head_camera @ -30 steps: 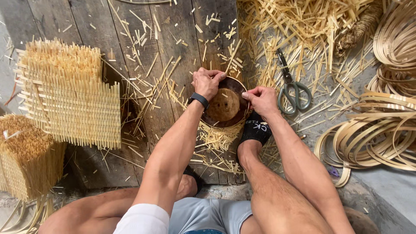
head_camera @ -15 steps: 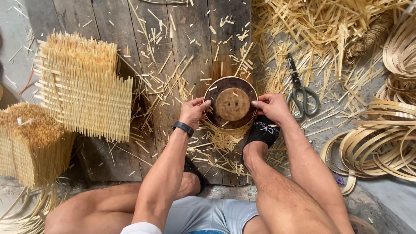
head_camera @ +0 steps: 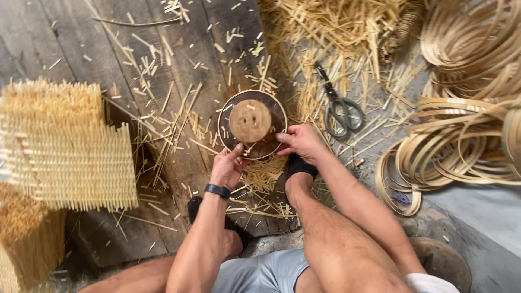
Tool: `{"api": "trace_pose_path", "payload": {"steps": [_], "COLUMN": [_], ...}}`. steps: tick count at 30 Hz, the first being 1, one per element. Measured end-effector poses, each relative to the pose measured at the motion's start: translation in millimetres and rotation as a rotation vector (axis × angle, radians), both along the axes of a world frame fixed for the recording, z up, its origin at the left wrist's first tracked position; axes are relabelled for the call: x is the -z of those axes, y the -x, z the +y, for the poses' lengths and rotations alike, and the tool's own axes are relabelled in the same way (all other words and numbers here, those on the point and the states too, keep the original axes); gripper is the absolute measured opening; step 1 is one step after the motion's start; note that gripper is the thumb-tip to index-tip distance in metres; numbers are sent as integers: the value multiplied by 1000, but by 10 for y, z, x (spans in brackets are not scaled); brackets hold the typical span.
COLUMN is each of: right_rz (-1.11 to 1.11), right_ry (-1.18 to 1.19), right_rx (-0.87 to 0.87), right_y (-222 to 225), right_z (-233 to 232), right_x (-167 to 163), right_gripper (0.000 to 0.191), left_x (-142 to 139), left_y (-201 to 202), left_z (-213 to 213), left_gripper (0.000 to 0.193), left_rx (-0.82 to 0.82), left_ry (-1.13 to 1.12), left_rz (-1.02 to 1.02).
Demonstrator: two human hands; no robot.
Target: The person weaves bamboo strips into small round bowls using a circular mold. They wrap a strip around the mold, press it into place, and trim the excess with shears. The finished bowls are stacked nearby.
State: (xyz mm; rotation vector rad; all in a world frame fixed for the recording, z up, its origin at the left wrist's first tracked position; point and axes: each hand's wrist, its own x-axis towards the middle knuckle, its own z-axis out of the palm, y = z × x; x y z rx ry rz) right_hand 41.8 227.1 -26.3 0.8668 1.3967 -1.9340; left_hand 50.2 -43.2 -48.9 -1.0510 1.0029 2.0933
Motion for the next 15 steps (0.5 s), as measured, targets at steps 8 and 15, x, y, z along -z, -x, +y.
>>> {"api": "trace_pose_path", "payload": {"steps": [8, 15], "right_rz": [-37, -10], "right_ry": [-247, -47], "right_rx": [-47, 53], "right_y": [-58, -242], "right_z": [-170, -331], "right_x": [47, 76], "right_gripper": [22, 21], "left_x": [-12, -249], "left_y": [-64, -187], "left_z": [245, 359], "left_gripper": [12, 32], "left_rx": [55, -63], "left_ry": [289, 161], "left_rz": [-52, -67]}}
